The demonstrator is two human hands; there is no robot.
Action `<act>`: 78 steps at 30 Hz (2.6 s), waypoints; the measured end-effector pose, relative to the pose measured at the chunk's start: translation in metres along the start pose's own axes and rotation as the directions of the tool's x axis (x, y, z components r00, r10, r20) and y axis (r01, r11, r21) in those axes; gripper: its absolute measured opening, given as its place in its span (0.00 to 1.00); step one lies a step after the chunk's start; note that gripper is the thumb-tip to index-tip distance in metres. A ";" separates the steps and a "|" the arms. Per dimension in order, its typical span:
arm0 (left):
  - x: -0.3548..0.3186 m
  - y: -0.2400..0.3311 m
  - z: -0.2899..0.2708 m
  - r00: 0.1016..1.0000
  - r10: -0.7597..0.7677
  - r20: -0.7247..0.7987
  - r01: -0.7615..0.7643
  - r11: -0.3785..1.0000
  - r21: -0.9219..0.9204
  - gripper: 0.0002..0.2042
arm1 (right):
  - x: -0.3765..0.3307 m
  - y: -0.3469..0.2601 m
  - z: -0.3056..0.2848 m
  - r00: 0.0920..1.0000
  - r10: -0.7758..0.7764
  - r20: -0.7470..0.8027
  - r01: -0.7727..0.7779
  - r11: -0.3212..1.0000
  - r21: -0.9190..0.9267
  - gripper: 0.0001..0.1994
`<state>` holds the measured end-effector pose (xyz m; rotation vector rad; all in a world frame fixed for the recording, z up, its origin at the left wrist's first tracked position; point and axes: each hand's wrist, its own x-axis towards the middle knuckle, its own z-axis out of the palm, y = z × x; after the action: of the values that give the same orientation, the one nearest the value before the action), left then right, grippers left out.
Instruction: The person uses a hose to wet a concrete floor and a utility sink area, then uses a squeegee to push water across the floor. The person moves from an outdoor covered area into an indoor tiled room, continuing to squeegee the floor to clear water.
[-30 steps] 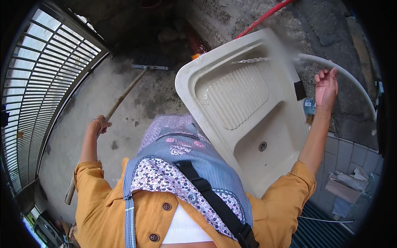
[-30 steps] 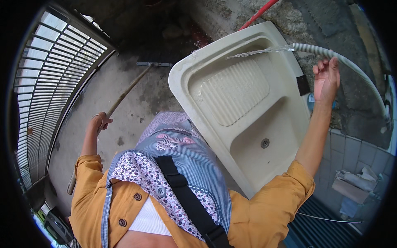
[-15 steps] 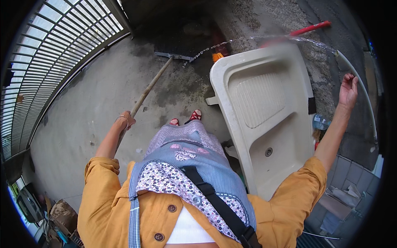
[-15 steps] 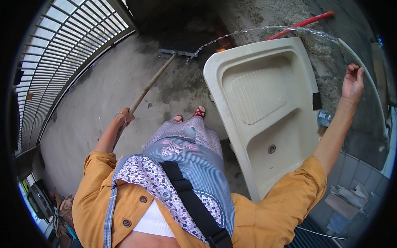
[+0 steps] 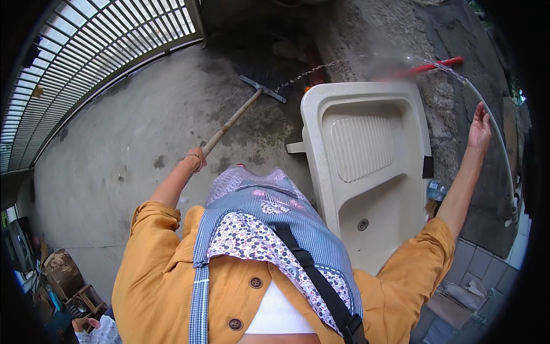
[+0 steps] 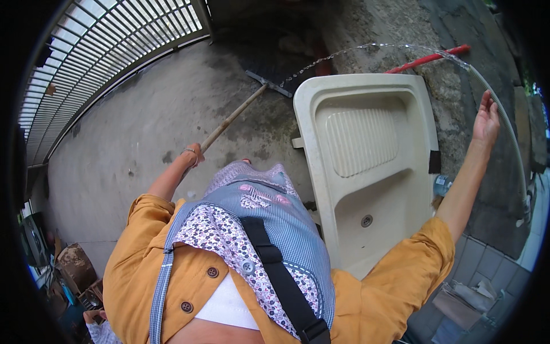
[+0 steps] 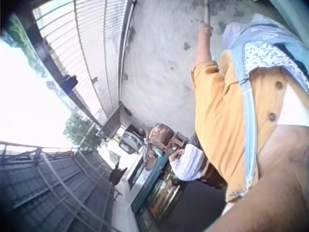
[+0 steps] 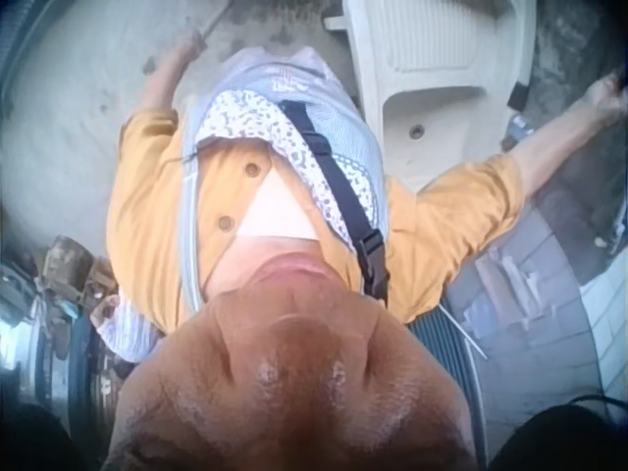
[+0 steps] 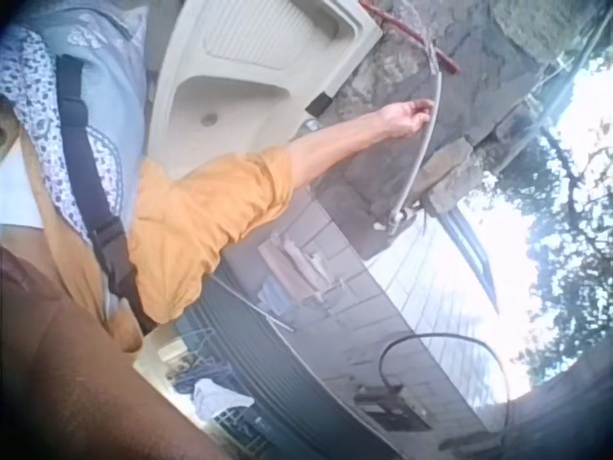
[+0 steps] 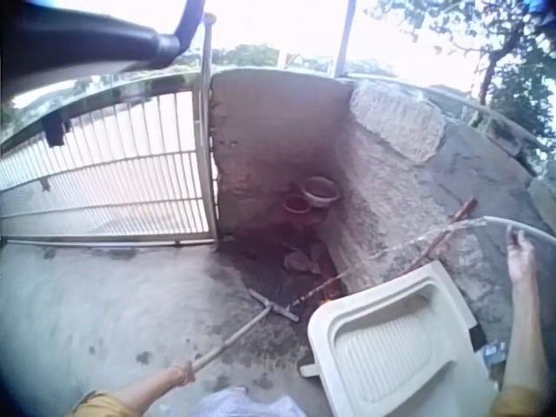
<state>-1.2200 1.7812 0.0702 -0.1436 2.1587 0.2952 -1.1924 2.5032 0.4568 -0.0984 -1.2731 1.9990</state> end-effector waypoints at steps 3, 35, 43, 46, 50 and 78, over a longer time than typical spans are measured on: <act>-0.009 -0.005 0.015 1.000 -0.016 -0.010 0.016 1.000 -0.021 0.08 | -0.010 0.000 0.004 1.000 0.016 -0.008 -0.016 0.999 -0.036 0.07; -0.041 0.008 0.057 1.000 0.008 -0.029 -0.010 0.998 -0.056 0.11 | -0.012 -0.009 -0.010 0.994 0.094 0.054 -0.092 0.995 -0.040 0.07; -0.050 0.022 0.030 0.985 0.112 -0.129 -0.130 0.981 -0.141 0.11 | -0.003 -0.013 -0.020 0.991 0.115 0.064 -0.114 0.993 -0.015 0.06; -0.047 0.019 0.029 0.973 0.131 -0.192 -0.153 0.983 -0.103 0.11 | -0.002 -0.013 -0.015 0.991 0.119 0.055 -0.119 0.993 -0.005 0.06; -0.040 0.019 0.027 0.969 0.144 -0.200 -0.141 0.990 0.026 0.11 | -0.001 -0.017 -0.012 0.991 0.119 0.055 -0.119 0.993 0.006 0.06; -0.016 0.022 0.074 0.998 0.008 -0.061 -0.003 0.996 0.090 0.14 | 0.011 -0.019 -0.012 0.991 0.089 0.103 -0.091 0.996 0.022 0.07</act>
<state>-1.1565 1.8216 0.0458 -0.0969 2.2290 0.1991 -1.1847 2.5228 0.4691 -0.0423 -1.3261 2.1210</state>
